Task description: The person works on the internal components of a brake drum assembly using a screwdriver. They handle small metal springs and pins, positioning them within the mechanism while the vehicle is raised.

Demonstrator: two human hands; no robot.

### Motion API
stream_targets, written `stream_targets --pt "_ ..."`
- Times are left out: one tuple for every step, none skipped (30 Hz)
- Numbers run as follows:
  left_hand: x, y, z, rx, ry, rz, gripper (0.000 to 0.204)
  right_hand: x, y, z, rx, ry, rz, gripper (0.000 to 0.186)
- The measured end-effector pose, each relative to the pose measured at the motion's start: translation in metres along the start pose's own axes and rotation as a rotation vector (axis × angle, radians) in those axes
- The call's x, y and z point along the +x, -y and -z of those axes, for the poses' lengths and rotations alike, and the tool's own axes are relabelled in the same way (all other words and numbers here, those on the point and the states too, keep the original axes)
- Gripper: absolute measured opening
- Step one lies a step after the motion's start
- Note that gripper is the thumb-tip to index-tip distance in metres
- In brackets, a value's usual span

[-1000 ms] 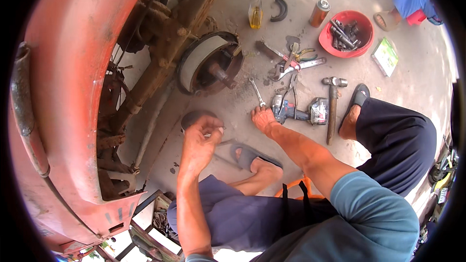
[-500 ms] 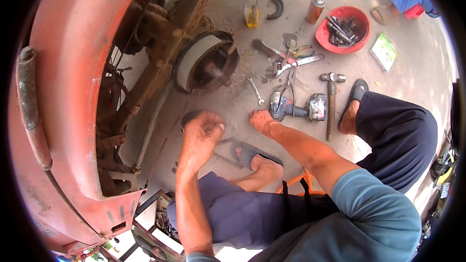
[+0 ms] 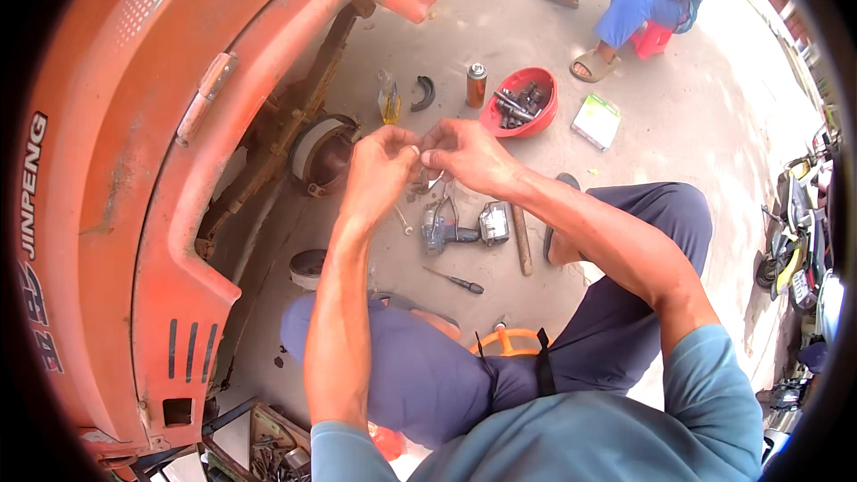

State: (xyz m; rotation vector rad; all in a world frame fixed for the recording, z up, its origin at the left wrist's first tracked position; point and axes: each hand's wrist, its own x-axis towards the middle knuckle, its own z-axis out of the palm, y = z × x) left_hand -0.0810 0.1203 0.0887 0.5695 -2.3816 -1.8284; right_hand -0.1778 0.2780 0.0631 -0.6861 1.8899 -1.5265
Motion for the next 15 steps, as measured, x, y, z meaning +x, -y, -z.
stream_targets --pt "0.003 -0.008 -0.01 -0.061 0.013 -0.003 0.017 -0.008 0.01 0.014 0.042 -0.032 0.01 0.015" --pt "0.008 -0.017 -0.017 -0.119 0.024 -0.004 0.017 -0.012 0.02 0.026 0.087 -0.06 0.023 0.015" --pt "0.012 -0.021 -0.026 -0.147 0.043 -0.009 0.017 -0.015 0.024 0.039 0.135 -0.092 0.033 0.016" --pt "0.011 -0.02 -0.036 -0.176 0.064 -0.002 0.017 -0.019 0.016 0.048 0.136 -0.079 0.042 0.016" --pt "0.014 -0.02 -0.045 -0.202 0.084 0.005 0.017 -0.022 0.012 0.056 0.168 -0.082 0.052 0.016" --pt "0.019 -0.02 -0.059 -0.203 0.102 0.01 0.017 -0.029 0.007 0.065 0.193 -0.094 0.048 0.016" --pt "0.023 -0.018 -0.071 -0.194 0.113 0.026 0.016 -0.035 -0.003 0.07 0.234 -0.097 0.042 0.016" --pt "0.029 -0.019 -0.083 -0.183 0.126 0.04 0.016 -0.039 -0.011 0.076 0.303 -0.111 -0.005 0.015" --pt "0.036 -0.017 -0.094 -0.162 0.139 0.064 0.015 -0.04 -0.023 0.08 0.337 -0.143 -0.031 0.015" --pt "0.041 -0.018 -0.103 -0.12 0.126 0.084 0.015 -0.04 -0.033 0.08 0.381 -0.172 -0.064 0.014" --pt "0.049 -0.014 -0.11 -0.136 0.12 0.1 0.015 -0.036 -0.04 0.084 0.425 -0.205 -0.095 0.014" --pt "0.055 -0.009 -0.111 -0.151 0.112 0.126 0.015 -0.027 -0.044 0.086 0.385 -0.17 -0.137 0.015" --pt "0.065 -0.006 -0.122 -0.184 0.123 0.143 0.015 -0.022 -0.052 0.096 0.369 -0.193 -0.133 0.015" --pt "0.074 -0.004 -0.129 -0.232 0.121 0.167 0.016 -0.017 -0.057 0.103 0.354 -0.215 -0.127 0.015" --pt "0.09 -0.004 -0.15 -0.231 0.184 0.197 0.016 -0.014 -0.063 0.111 0.33 -0.251 -0.131 0.015"
